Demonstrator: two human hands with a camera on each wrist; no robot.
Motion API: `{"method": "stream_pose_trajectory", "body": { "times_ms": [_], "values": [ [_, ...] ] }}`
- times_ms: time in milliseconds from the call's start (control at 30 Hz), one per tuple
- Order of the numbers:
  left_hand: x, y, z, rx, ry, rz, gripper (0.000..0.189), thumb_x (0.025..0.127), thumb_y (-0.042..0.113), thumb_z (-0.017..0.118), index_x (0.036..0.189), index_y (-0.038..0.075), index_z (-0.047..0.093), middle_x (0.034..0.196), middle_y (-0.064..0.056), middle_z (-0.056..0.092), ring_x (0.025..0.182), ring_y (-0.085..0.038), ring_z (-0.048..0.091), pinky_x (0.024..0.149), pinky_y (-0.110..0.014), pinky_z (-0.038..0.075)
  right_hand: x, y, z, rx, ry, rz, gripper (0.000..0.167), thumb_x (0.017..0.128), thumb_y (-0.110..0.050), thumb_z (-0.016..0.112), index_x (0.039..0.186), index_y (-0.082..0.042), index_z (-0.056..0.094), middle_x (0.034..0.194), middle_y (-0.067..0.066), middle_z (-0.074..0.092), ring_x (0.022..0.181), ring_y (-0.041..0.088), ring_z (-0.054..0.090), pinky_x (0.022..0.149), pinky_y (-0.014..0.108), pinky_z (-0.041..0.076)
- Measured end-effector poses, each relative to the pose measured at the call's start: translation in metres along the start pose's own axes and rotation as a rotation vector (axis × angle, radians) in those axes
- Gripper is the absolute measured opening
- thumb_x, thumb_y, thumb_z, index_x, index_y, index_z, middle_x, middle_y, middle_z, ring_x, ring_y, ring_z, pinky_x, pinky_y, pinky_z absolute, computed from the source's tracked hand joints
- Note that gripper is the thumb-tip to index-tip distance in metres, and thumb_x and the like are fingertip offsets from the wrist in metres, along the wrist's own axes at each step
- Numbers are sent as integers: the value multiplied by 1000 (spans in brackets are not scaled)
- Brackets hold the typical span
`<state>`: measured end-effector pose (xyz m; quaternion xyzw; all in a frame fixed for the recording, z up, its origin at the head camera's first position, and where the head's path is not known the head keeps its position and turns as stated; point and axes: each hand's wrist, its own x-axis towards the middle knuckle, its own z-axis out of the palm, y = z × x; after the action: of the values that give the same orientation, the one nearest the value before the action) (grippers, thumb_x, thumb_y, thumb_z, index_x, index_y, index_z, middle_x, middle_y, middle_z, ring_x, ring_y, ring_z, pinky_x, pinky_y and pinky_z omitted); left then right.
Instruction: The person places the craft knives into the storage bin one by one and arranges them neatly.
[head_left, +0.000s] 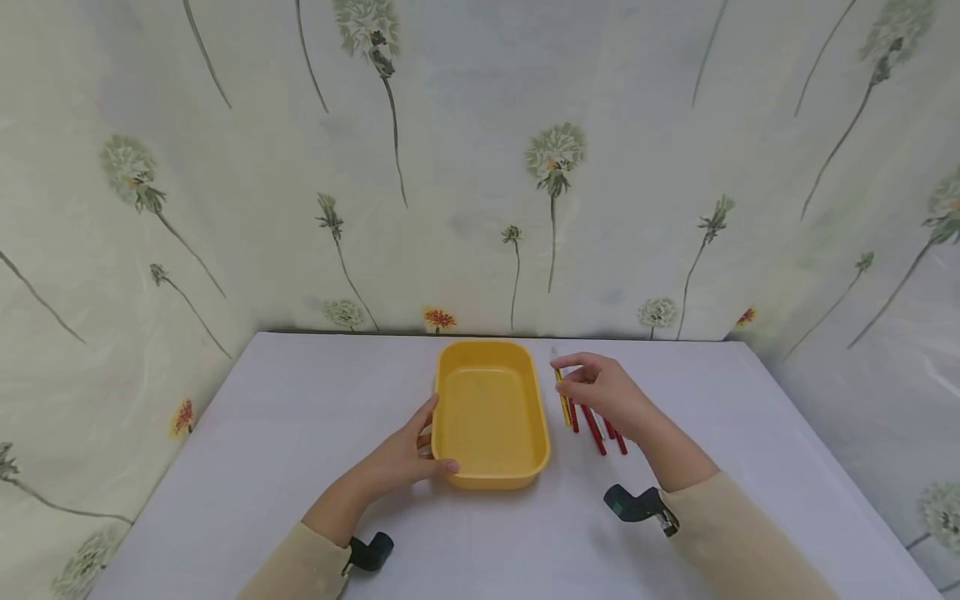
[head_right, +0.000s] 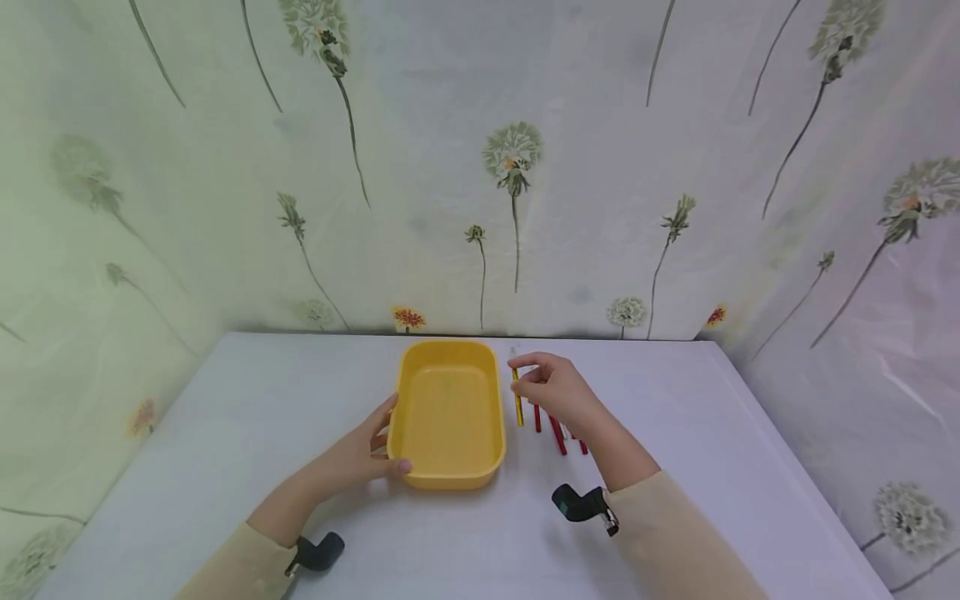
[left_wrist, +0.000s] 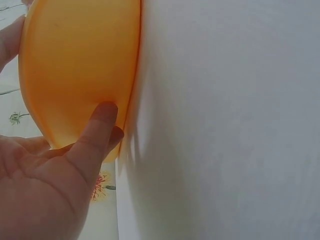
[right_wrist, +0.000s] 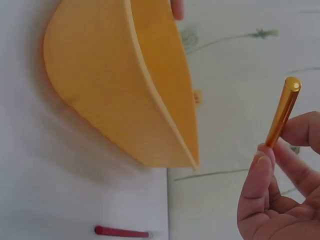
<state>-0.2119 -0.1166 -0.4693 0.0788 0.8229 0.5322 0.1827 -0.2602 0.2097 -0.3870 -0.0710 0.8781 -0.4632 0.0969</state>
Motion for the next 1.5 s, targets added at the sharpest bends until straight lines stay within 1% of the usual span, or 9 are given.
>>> {"method": "stream_pose_trajectory", "body": {
  "times_ms": [367,433,533,667,833,1033,1200,1333,1500],
  "values": [
    [0,-2,-1,-15,-10,26,115,79,39,86,162,25,7,162,-15,27,140,-33,43,110,-52,40,16,-19,43,87,-28,-18,39,94,-13,69,133,-10,63,96,9,67,87,24,61,87,39,56],
    [1,-2,-1,-15,-13,25,115,79,39,86,162,25,7,162,-15,27,140,-33,42,110,-51,41,18,-21,50,95,-33,-20,39,94,-13,70,132,-10,63,95,9,66,86,24,61,86,37,56],
    [1,-2,0,-16,-17,25,114,80,37,85,163,25,7,162,-15,26,141,-34,42,109,-51,41,22,-24,59,113,-34,-6,40,93,-12,70,132,-9,63,95,8,66,87,26,62,88,40,56],
    [2,-2,1,-21,-20,25,114,81,37,85,163,25,7,163,-15,26,141,-33,42,110,-50,41,27,-28,69,142,-45,13,40,94,-12,70,133,-9,63,96,8,67,90,28,62,92,44,54],
    [1,-2,1,-8,-20,22,115,80,41,85,162,25,6,162,-15,27,141,-34,42,110,-51,41,33,-33,78,169,-52,29,39,94,-13,70,133,-10,63,103,8,69,94,28,63,94,42,54],
    [0,-2,0,-10,-29,21,112,82,39,83,162,27,6,163,-15,24,143,-35,39,111,-54,39,40,-36,90,209,-66,77,40,94,-15,70,133,-13,63,112,8,68,102,31,64,99,45,52],
    [1,-3,-1,-10,-36,34,112,82,40,83,162,26,5,164,-14,22,143,-34,38,111,-53,39,48,-34,101,256,-88,61,37,94,-11,69,131,-8,64,109,10,68,102,35,63,97,42,53],
    [1,-4,-1,-12,-37,41,113,82,40,83,163,25,5,164,-13,22,143,-34,39,110,-53,39,54,-32,110,260,-98,32,36,94,-9,69,129,-4,64,105,10,71,97,29,66,92,40,56],
    [1,-4,-1,-29,-42,47,112,83,38,82,163,24,5,165,-12,21,144,-35,37,111,-53,38,58,-30,119,202,-99,46,34,94,-14,69,127,-10,67,107,8,71,97,25,67,93,42,55]
  ]
}}
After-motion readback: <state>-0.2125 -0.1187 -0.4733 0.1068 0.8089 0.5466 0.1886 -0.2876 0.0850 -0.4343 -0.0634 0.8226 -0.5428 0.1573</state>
